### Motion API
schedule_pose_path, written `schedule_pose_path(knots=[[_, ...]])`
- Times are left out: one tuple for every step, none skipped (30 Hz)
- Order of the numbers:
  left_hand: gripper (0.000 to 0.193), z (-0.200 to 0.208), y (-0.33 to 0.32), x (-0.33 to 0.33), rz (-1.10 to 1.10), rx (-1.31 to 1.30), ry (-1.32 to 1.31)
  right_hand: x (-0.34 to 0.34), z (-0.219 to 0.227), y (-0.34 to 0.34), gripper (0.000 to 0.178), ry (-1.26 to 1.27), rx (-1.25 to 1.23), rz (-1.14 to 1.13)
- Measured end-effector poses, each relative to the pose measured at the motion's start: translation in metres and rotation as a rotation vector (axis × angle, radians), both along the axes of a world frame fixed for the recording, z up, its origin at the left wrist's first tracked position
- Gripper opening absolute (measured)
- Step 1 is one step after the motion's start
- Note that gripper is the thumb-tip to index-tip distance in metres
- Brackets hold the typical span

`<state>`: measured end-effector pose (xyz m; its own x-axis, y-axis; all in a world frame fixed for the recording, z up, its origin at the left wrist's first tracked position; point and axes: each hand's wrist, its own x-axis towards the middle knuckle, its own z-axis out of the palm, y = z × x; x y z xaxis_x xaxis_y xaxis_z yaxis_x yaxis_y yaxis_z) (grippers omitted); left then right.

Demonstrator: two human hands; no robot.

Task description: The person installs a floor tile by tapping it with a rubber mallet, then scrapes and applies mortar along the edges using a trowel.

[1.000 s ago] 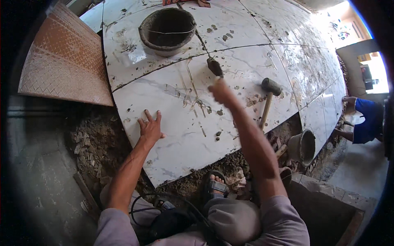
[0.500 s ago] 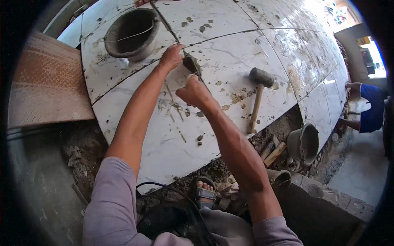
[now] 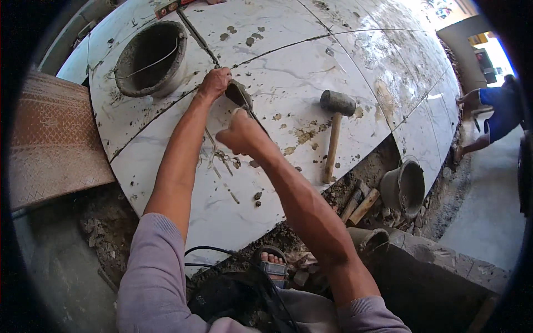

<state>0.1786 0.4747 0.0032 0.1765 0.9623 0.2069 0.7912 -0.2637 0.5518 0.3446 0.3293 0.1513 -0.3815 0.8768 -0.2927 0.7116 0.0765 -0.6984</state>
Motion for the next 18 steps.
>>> schedule_pose_path(knots=[[0.019, -0.001, 0.000, -0.002, -0.035, 0.065, 0.001, 0.003, 0.010, 0.003, 0.056, 0.068, -0.115, -0.027], [0.019, -0.002, -0.001, -0.003, -0.033, 0.063, 0.001, 0.003, 0.016, 0.004, 0.061, 0.136, -0.230, -0.055], [0.019, -0.004, -0.002, -0.003, -0.005, 0.039, -0.007, -0.004, 0.008, 0.001, 0.061, 0.135, -0.232, -0.053], [0.020, -0.005, 0.002, 0.004, 0.013, 0.020, -0.023, -0.010, -0.007, -0.002, 0.064, 0.043, -0.106, -0.067], [0.020, -0.008, 0.005, 0.010, 0.003, 0.020, -0.033, -0.017, -0.021, -0.007, 0.068, -0.052, 0.016, -0.081], [0.020, -0.012, 0.004, -0.001, -0.015, 0.018, -0.011, -0.034, -0.032, -0.022, 0.072, -0.090, 0.144, -0.090], [0.020, -0.012, 0.005, -0.004, -0.036, 0.022, 0.004, -0.033, -0.033, -0.019, 0.072, -0.090, 0.148, -0.090], [0.020, -0.012, 0.007, -0.003, -0.037, 0.026, 0.003, -0.030, -0.035, -0.013, 0.073, -0.084, 0.109, -0.037], [0.019, -0.013, 0.009, -0.001, -0.045, 0.045, 0.003, -0.024, -0.036, -0.006, 0.074, -0.077, 0.070, 0.016], [0.019, -0.017, -0.001, -0.021, -0.029, 0.049, 0.025, -0.019, -0.004, 0.004, 0.069, -0.010, -0.093, 0.091], [0.019, -0.017, 0.001, -0.013, -0.033, 0.050, 0.016, -0.009, 0.006, 0.008, 0.057, -0.025, -0.016, -0.020], [0.018, -0.017, 0.003, -0.007, -0.026, 0.032, 0.011, -0.011, 0.006, -0.002, 0.053, -0.055, 0.010, -0.032], [0.018, -0.017, 0.005, -0.001, -0.023, 0.013, 0.004, -0.015, 0.005, -0.011, 0.050, -0.087, 0.036, -0.047], [0.017, -0.016, 0.005, 0.001, -0.053, 0.033, -0.001, -0.012, 0.005, -0.006, 0.050, -0.091, 0.035, -0.053], [0.017, -0.014, 0.007, 0.004, -0.058, 0.032, -0.005, -0.008, 0.005, 0.001, 0.048, -0.075, -0.001, -0.022], [0.016, -0.015, 0.007, 0.001, -0.057, 0.067, -0.018, -0.008, 0.006, 0.003, 0.047, -0.051, -0.041, 0.015], [0.016, -0.017, 0.007, -0.001, -0.056, 0.102, -0.030, -0.008, 0.004, 0.001, 0.047, -0.049, -0.045, 0.017], [0.016, -0.019, 0.006, -0.002, -0.054, 0.098, -0.028, -0.009, 0.001, -0.003, 0.047, -0.023, -0.011, 0.007]])
